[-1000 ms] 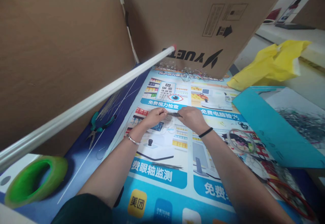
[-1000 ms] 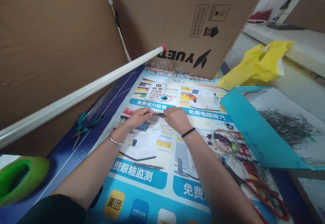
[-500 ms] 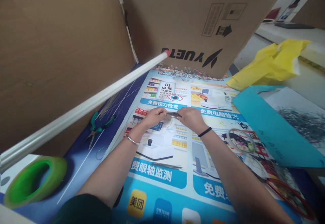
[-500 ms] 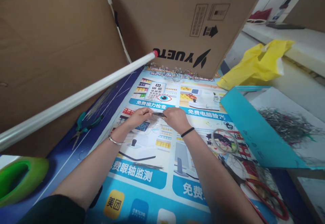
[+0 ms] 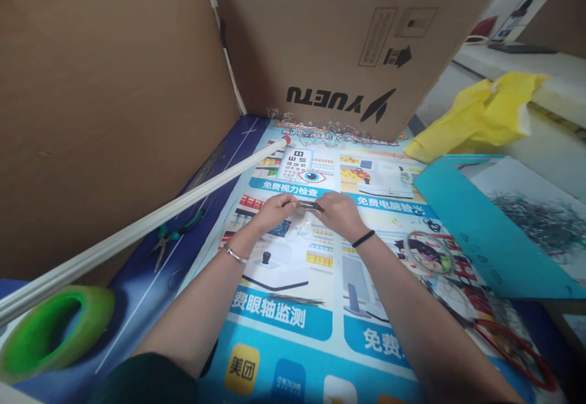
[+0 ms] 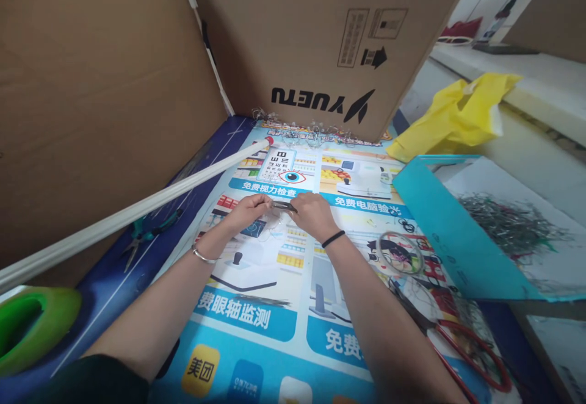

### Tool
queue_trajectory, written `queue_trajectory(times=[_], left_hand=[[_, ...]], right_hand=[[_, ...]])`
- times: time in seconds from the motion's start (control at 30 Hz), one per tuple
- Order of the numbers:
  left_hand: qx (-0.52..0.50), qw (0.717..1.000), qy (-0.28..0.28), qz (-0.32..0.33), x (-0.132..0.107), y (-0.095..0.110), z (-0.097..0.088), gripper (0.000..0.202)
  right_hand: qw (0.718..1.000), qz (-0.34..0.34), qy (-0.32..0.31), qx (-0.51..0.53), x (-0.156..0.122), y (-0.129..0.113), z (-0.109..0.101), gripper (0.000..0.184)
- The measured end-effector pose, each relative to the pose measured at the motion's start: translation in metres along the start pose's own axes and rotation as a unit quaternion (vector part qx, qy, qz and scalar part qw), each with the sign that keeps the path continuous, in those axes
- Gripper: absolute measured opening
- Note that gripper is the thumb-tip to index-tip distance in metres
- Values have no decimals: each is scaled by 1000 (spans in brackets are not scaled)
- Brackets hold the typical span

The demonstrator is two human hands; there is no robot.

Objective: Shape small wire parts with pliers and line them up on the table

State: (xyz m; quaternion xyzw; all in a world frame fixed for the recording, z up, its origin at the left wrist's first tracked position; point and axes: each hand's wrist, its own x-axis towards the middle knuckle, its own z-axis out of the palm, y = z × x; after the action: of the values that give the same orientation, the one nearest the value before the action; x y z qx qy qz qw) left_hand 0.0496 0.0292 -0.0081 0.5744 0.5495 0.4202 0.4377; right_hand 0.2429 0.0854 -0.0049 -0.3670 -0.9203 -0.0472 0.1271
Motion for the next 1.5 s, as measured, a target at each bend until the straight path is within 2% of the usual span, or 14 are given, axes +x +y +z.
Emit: queue_trajectory(times=[0.23,0.37,0.63,0.9,1.23,1.5], left_hand=[[-63,998,-2,-25,1,-2,-3,14],[-62,998,-11,-28,1,-2,-5,15],[-30,999,-15,-27,0,2,-4,19],[-23,999,-18,-19,1,-2,-4,20],[-42,999,6,-24,2,-1,-2,17],[-68,995,48,-53,3,4,0,16]], right_hand=[[997,-23,61,37,-4,24,7,33],[995,-2,83,56,-4,30,8,37],[999,9,30,37,-2,21,6,34],[998,53,-12,13,-1,15,-1,34],[984,81,-97,125,2,14,-14,35],[975,88,-130,160,1,15,-13,38]])
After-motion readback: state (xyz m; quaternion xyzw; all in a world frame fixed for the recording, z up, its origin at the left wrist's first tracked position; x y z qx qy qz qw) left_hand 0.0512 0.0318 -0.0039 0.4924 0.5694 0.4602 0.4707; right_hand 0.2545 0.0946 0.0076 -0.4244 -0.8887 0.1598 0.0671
